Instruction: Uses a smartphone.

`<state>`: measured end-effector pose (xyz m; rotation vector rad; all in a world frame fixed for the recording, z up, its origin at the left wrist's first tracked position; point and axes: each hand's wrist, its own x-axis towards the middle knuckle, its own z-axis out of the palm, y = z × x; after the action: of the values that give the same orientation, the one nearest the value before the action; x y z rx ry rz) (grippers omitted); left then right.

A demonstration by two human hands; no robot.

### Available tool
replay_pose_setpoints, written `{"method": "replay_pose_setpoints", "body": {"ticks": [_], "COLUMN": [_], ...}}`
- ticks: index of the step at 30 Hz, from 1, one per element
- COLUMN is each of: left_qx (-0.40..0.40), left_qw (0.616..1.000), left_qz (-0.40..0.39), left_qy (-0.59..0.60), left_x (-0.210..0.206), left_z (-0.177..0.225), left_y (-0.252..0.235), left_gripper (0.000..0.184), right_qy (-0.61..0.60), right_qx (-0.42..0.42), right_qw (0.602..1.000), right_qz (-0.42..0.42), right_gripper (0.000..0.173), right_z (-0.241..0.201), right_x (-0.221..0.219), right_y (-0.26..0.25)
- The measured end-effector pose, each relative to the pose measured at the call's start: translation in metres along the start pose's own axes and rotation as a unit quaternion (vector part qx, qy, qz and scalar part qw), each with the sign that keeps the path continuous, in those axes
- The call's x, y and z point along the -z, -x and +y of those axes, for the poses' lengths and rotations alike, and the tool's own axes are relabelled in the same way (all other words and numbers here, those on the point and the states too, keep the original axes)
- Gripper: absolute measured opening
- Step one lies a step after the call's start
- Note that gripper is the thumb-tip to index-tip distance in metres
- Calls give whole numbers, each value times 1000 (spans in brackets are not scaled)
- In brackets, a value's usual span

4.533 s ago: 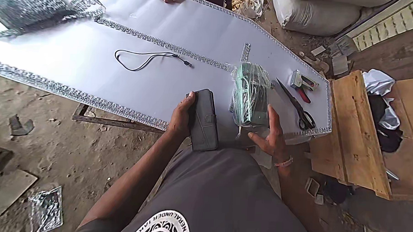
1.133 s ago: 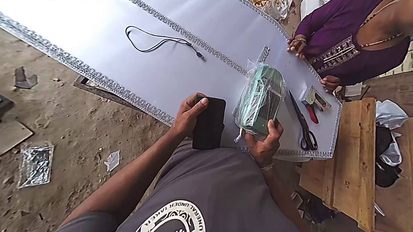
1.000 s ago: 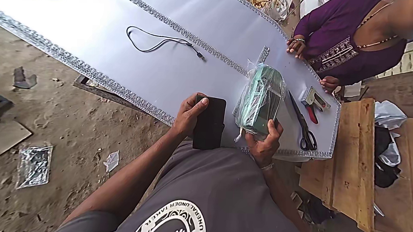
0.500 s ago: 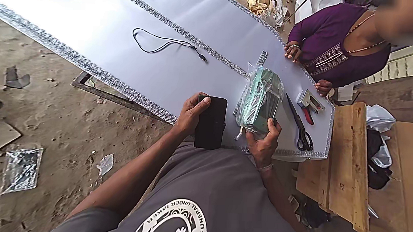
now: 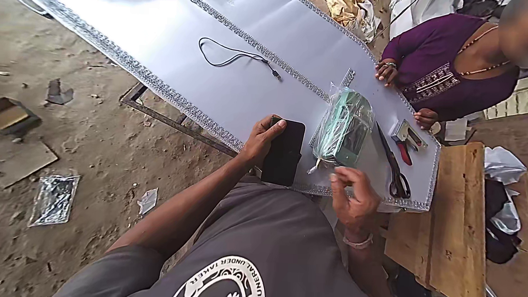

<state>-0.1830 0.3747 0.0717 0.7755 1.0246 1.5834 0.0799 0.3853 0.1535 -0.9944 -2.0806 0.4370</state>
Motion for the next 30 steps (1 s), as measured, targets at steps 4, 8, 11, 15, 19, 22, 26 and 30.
{"method": "replay_pose_setpoints", "body": {"ticks": [4, 8, 11, 15, 19, 22, 26, 30], "left_qx": [6, 6, -8, -11, 12, 28, 8, 87], "left_qw": [1000, 1000, 1000, 1000, 1000, 999, 996, 980], "left_qz": [9, 13, 10, -4, -6, 5, 44, -7], "left_qy": [2, 5, 0, 10, 18, 17, -80, -180], "left_x": [-1, 0, 3, 4, 7, 6, -2, 0], "left_z": [1, 1, -2, -5, -2, -1, 1, 21], "left_y": [1, 1, 1, 1, -2, -3, -2, -1], "left_gripper": [23, 23, 23, 23, 22, 21, 33, 101], "right_qy": [38, 130, 124, 108, -21, -127, -91, -87], "right_qx": [-44, -66, -96, -137, -233, -265, -200, -159], "right_qw": [990, 976, 977, 972, 942, 919, 956, 967], "right_qz": [-127, -159, -148, -158, -242, -262, -196, -181], "right_gripper": [51, 66, 43, 27, 27, 32, 31, 31], "right_z": [-23, -28, -30, -32, -30, -36, -43, -52], "right_x": [-41, -75, -87, -84, -67, -57, -67, -74], "right_y": [-16, -26, -26, -29, -36, -41, -42, -50]}}
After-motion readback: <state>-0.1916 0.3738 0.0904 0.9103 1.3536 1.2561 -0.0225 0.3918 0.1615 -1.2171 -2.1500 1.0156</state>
